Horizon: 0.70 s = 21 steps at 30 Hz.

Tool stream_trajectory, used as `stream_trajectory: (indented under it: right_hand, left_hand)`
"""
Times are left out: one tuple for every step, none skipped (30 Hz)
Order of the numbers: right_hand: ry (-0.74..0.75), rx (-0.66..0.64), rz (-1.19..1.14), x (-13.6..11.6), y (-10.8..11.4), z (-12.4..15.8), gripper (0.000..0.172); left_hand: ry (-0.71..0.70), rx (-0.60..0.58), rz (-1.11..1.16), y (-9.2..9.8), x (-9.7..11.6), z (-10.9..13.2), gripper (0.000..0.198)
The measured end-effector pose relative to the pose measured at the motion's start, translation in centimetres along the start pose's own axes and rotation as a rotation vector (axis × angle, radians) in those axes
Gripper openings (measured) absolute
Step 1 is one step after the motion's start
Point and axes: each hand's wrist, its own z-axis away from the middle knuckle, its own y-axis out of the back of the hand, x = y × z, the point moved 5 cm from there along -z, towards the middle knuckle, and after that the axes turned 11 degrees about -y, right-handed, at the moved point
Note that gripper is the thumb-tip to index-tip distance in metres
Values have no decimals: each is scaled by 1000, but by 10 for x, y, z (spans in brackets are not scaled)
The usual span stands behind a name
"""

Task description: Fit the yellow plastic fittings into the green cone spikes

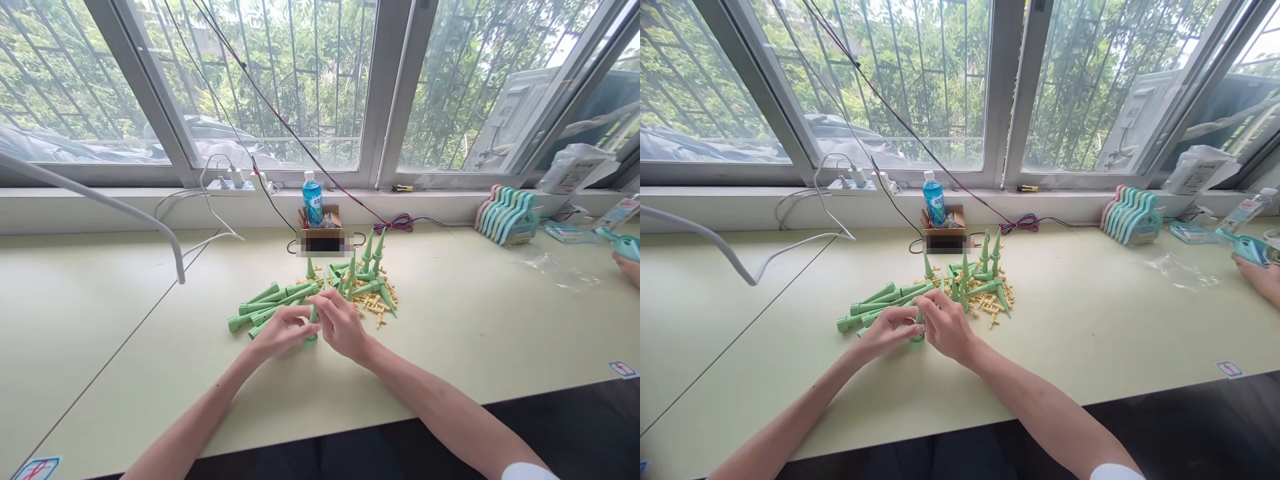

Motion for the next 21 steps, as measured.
stream_trajectory:
  right_hand:
    - [23, -28, -10, 0, -1, 0, 25]
    - [48, -55, -18, 0, -2, 1, 26]
    - [75, -78, -25, -1, -3, 1, 28]
    - [101, -94, -26, -1, -3, 2, 30]
    - [130, -101, -20, -1, -2, 3, 32]
    - [161, -99, -6, -2, 0, 3, 33]
    - [188, -90, 15, -2, 3, 4, 35]
    - [214, -70, 39, -2, 7, 5, 35]
    - [227, -49, 68, -1, 11, 5, 34]
    - [231, -36, 90, 0, 15, 5, 32]
    - [226, -34, 107, 1, 20, 5, 28]
    - [208, -32, 114, 3, 25, 4, 24]
    - [185, -53, 127, 6, 30, 4, 21]
    - [167, -93, 145, 9, 34, 4, 19]
    - [167, -145, 168, 11, 37, 5, 17]
    - [155, -187, 192, 15, 42, 7, 17]
    - [130, -221, 216, 21, 46, 10, 17]
    - [89, -239, 236, 27, 52, 13, 18]
    - [24, -236, 255, 35, 58, 16, 17]
    - [-46, -205, 270, 43, 66, 21, 16]
    - [-112, -164, 289, 51, 74, 25, 16]
  left_hand:
    - [-31, -20, -49, -1, 0, -1, 33]
    - [-55, -22, -89, -1, 0, -1, 32]
    - [-69, -19, -120, -2, -1, -1, 31]
    - [-76, -11, -143, -2, -2, -1, 31]
    - [-85, -4, -163, -3, -3, -1, 30]
    - [-93, -4, -187, -4, -4, -1, 30]
    - [-102, -3, -210, -5, -5, -1, 31]
    - [-108, -11, -234, -7, -6, -1, 32]
    - [-112, -15, -260, -8, -6, -1, 33]
    - [-113, -18, -286, -9, -7, -1, 35]
    - [-111, -21, -310, -10, -8, 0, 37]
    - [-107, -21, -332, -11, -8, 0, 38]
    - [-100, -23, -349, -11, -9, 0, 38]
    - [-92, -28, -360, -12, -10, 0, 36]
    - [-84, -35, -366, -13, -11, 0, 33]
    - [-77, -44, -369, -13, -12, 0, 29]
    - [-71, -49, -372, -14, -13, 0, 25]
    - [-67, -52, -375, -14, -13, -1, 23]
    - [-66, -52, -379, -14, -14, -1, 21]
    - [-67, -48, -386, -15, -14, -1, 20]
    - [-69, -42, -392, -15, -14, -1, 19]
